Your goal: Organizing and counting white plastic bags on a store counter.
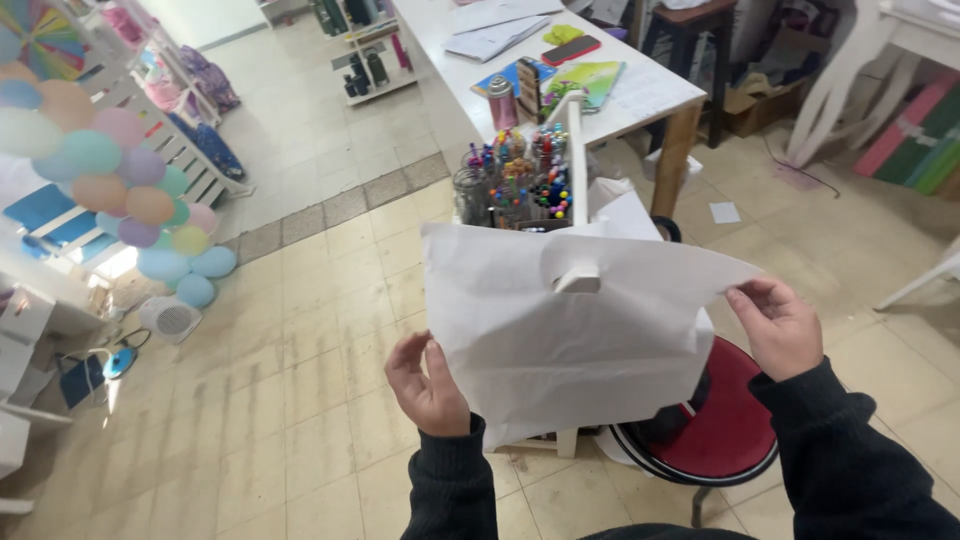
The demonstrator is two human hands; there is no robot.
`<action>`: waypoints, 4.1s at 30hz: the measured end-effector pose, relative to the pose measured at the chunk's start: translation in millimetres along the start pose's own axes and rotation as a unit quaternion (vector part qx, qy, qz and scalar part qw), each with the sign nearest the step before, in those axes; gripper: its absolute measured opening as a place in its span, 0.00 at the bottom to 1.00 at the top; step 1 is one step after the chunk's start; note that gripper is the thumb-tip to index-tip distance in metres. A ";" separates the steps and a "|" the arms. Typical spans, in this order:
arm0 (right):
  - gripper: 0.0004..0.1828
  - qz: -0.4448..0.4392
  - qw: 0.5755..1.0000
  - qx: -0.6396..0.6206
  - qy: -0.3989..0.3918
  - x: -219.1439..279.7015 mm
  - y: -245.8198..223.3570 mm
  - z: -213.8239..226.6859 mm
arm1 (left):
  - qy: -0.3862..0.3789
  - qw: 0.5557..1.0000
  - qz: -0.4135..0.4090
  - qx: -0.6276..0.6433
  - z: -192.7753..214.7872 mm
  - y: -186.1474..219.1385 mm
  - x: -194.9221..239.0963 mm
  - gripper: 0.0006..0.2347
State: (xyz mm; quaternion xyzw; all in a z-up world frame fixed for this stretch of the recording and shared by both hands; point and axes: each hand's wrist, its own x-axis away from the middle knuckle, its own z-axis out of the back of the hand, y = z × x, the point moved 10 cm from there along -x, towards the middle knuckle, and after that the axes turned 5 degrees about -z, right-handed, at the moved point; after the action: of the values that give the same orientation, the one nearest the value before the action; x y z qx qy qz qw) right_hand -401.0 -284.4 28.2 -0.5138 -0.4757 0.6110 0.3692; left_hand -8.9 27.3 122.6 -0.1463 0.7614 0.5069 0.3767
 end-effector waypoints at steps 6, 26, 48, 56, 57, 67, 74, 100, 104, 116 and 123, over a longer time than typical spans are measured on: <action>0.11 -0.047 0.996 0.038 0.065 48.1 -21.7 99.5 | -0.218 0.956 0.072 0.183 -124.5 25.4 98.3 0.07; 0.11 -0.191 0.956 0.114 0.194 173.5 32.2 523.2 | -0.611 0.726 0.130 0.288 -525.2 210.1 460.0 0.07; 0.13 -0.226 0.933 0.213 0.183 -139.9 129.7 669.9 | -0.654 0.686 0.154 0.279 -932.1 40.1 474.0 0.08; 0.13 -0.245 0.953 0.134 0.117 -299.7 223.6 701.8 | -0.624 0.723 0.197 0.220 -1023.8 -63.9 442.7 0.07; 0.14 -0.228 0.958 0.135 0.112 -324.4 231.9 705.8 | -0.620 0.731 0.198 0.204 -1036.4 -77.5 435.7 0.07; 0.15 -0.222 0.969 0.093 -0.055 -623.3 316.8 672.1 | -0.534 0.818 0.188 0.105 -1164.2 -173.2 333.1 0.07; 0.14 -0.189 0.944 0.110 -0.246 -771.4 358.8 532.6 | -0.417 0.885 0.204 0.025 -1149.6 -279.4 264.0 0.07; 0.15 -0.095 0.855 0.102 -0.500 -1213.4 469.2 61.5 | -0.227 0.937 0.256 -0.075 -1200.7 -707.1 -75.4 0.07; 0.15 -0.084 0.846 0.054 -0.523 -1299.9 492.8 2.7 | -0.211 0.942 0.239 -0.101 -1238.2 -771.7 -131.3 0.07; 0.15 -0.049 0.779 0.060 -0.622 -1453.3 510.3 -188.6 | -0.110 0.950 0.200 -0.214 -1258.4 -888.6 -281.2 0.08; 0.15 -0.073 0.714 0.011 -0.696 -1468.2 522.2 -329.8 | -0.074 0.842 0.064 -0.530 -1178.5 -934.6 -378.7 0.10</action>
State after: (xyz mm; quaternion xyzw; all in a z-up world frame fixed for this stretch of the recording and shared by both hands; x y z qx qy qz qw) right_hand 234.4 -1741.4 -73.8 0.0974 -0.6275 0.7723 -0.0171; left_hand 310.2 -1486.8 15.9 -0.2368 0.3537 0.8657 0.2635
